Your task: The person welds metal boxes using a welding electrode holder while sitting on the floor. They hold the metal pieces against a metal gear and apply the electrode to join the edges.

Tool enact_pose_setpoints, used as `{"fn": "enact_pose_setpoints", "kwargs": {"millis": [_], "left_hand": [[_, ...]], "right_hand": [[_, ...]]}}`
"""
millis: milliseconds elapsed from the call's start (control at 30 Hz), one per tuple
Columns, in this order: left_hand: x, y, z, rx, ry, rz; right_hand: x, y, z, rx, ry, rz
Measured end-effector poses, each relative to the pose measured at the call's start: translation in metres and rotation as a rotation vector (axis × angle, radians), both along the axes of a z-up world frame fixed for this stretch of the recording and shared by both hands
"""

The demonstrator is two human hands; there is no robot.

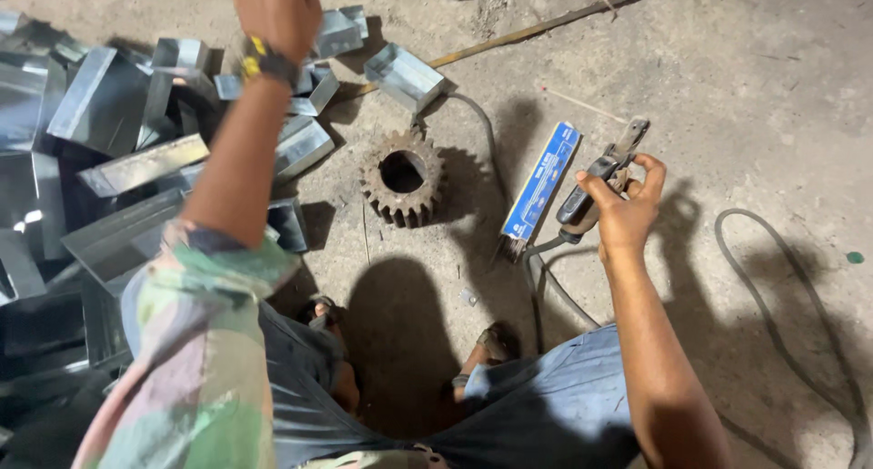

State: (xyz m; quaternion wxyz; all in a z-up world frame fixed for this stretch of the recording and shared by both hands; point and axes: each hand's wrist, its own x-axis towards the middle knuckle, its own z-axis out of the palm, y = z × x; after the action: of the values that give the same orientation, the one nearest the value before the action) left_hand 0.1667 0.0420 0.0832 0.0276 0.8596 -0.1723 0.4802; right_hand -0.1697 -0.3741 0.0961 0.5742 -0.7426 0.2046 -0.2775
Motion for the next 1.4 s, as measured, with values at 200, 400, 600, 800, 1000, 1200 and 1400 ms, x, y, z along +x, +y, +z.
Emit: {"fn": "enact_pose_setpoints", "kwargs": {"millis": [200,400,600,800,1000,1200,1400], "left_hand": [[-0.136,0.015,-0.207,-0.201,0.885,0.061],[-0.201,0.014,-0.333,-0.479,1.277,0.189],[-0.24,-0.004,-0.362,-0.762,1.348,0.179],[-0.25,-0.034,-0.345,-0.782,1.252,0.188],[-0.235,-0.024,-0.305,-0.731,0.975,0.238],[-0.085,0.0,-0.294,-0.45,0.704,0.21],[0.082,0.036,-0.295,-0.089,0.753,0.4]], "right_hand": [[0.005,-0.01,-0.002,0.357,0.017,0.027],[0.01,-0.032,-0.009,0.341,0.021,-0.058],[-0.004,-0.027,-0.01,0.237,-0.017,0.023],[-0.016,-0.005,0.018,0.236,-0.001,0.03],[-0.038,0.024,0.055,0.28,-0.14,0.262],[-0.017,0.027,0.049,0.425,-0.006,0.129],[-0.027,0.014,0.04,0.399,0.088,0.187]]}}
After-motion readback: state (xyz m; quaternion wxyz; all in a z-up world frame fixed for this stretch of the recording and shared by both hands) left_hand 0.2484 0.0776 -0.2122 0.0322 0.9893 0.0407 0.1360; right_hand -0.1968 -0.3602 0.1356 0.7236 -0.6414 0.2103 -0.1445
